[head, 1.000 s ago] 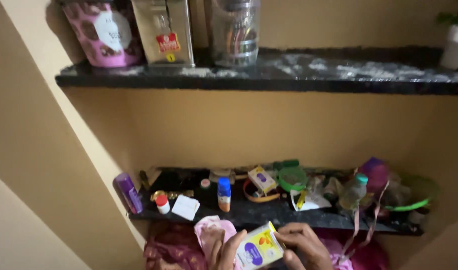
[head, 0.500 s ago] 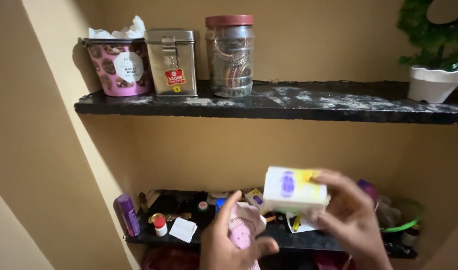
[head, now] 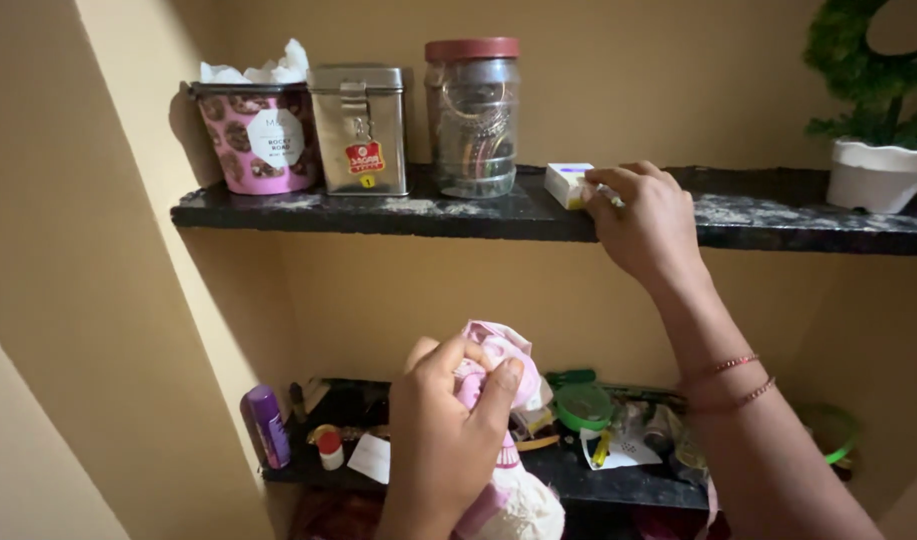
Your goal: Organizing various personal care and household items on a set of built-in wall shelves.
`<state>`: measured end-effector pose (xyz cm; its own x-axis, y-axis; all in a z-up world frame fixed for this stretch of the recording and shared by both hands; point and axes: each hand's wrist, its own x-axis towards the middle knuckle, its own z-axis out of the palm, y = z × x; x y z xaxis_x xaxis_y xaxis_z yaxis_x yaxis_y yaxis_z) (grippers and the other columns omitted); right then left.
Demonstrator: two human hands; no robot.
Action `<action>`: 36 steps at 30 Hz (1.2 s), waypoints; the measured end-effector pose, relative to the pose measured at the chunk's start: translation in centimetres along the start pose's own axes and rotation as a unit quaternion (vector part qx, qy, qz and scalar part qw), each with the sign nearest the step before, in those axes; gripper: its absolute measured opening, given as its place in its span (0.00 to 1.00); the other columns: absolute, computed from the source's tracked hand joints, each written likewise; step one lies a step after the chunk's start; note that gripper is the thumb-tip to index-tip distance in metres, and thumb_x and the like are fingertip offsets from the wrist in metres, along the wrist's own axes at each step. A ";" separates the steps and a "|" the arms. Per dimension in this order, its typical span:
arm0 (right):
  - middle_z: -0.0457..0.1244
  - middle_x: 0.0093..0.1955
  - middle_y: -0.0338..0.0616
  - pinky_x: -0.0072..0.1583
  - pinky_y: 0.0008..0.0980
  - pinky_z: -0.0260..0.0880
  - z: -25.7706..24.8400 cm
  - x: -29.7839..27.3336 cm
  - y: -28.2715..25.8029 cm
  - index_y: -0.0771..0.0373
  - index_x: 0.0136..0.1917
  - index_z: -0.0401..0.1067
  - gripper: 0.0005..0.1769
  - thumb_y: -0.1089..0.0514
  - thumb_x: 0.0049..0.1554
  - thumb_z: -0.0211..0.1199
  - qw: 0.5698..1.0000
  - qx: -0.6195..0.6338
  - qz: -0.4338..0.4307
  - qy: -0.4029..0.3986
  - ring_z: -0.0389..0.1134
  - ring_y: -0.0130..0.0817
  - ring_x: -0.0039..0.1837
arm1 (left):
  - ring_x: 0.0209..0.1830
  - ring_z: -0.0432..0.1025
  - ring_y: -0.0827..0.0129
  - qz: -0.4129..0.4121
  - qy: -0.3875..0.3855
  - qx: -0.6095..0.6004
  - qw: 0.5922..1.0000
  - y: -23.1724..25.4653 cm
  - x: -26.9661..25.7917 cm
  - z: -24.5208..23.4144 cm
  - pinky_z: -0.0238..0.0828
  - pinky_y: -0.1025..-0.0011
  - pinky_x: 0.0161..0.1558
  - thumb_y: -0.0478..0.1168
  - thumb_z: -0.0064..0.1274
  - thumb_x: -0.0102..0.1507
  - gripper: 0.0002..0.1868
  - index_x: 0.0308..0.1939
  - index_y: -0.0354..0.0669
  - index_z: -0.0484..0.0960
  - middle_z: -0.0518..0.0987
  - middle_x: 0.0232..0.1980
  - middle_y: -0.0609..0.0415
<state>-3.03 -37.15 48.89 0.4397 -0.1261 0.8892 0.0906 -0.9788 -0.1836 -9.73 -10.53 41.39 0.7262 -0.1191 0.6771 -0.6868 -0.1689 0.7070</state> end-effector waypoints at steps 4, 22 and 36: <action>0.69 0.60 0.51 0.57 0.54 0.62 0.8 -2.1 -1.1 0.59 0.60 0.79 0.14 0.58 0.60 0.67 0.998 0.007 -0.057 -0.016 0.67 0.55 0.61 | 0.31 0.75 0.58 0.035 0.038 0.011 0.999 -3.7 -1.5 0.6 0.71 0.63 0.35 0.43 0.67 0.53 0.15 0.28 0.35 0.79 0.77 0.31 0.46; 0.68 0.50 0.51 0.59 0.50 0.68 23.5 -27.9 7.0 0.60 0.51 0.76 0.35 0.35 0.39 0.78 0.914 -0.122 0.154 -0.355 0.70 0.52 0.56 | 0.27 0.78 0.71 -0.311 0.021 -0.098 0.945 -17.8 -9.6 7.7 0.75 0.71 0.34 0.35 0.68 0.50 0.14 0.38 0.41 0.83 0.84 0.27 0.54; 0.65 0.57 0.48 0.55 0.32 0.73 3.9 -27.4 -4.1 0.68 0.62 0.70 0.39 0.56 0.40 0.81 0.827 0.498 0.156 -0.210 0.67 0.33 0.58 | 0.46 0.74 0.73 -0.385 0.011 -0.344 0.857 -19.9 -11.3 10.2 0.71 0.71 0.49 0.48 0.58 0.60 0.27 0.62 0.46 0.77 0.81 0.48 0.55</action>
<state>-11.93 -29.05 23.62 0.8329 -0.0760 0.5482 0.5134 -0.2637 -0.8167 -3.96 -15.79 17.53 0.9764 -0.2113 -0.0448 0.1336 0.4281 0.8938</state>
